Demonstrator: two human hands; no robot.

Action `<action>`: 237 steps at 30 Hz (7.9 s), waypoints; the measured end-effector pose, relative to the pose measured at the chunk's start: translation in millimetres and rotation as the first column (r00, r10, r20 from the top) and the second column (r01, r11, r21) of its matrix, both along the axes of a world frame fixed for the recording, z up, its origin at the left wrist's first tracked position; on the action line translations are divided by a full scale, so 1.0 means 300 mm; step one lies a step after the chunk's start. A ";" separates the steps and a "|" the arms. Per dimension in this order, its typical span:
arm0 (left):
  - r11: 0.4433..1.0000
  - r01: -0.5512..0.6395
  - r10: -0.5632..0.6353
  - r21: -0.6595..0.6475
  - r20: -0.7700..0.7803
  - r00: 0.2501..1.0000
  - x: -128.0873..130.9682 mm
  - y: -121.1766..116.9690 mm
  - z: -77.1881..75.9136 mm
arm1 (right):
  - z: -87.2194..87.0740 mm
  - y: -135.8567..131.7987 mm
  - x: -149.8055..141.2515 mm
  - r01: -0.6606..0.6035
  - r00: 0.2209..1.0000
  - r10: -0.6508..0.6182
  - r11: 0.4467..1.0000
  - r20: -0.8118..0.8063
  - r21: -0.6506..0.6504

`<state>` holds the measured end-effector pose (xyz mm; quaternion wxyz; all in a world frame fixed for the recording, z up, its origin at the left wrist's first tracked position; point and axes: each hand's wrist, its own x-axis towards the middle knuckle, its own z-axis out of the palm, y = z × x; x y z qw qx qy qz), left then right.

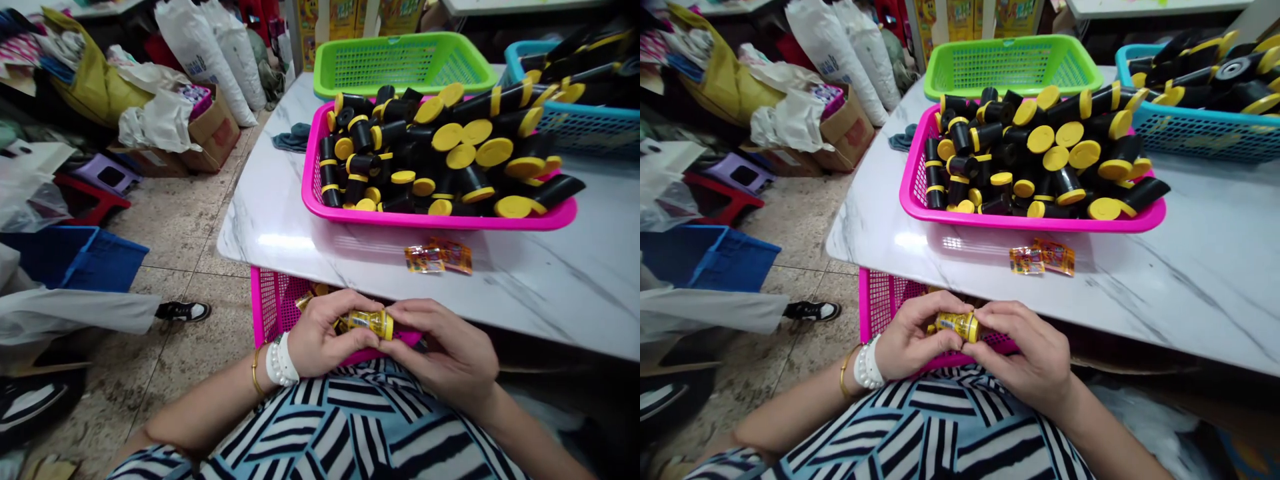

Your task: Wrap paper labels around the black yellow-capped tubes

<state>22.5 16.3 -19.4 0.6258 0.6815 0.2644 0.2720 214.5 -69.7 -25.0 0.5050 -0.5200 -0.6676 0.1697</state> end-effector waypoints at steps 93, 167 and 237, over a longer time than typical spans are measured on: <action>0.560 0.484 0.009 0.673 -0.589 0.808 0.416 0.273 0.050 | -0.329 -0.426 0.058 0.653 0.606 -0.791 0.434 0.085 -0.620; 0.798 0.225 -0.308 -0.559 -0.057 0.950 0.455 0.252 0.004 | 0.271 0.280 0.495 0.788 0.318 -0.652 0.585 0.689 0.190; 0.481 0.474 -0.550 -0.737 0.167 0.818 0.402 0.296 0.000 | -0.025 0.038 0.226 0.085 0.771 -0.275 0.938 -0.574 -0.336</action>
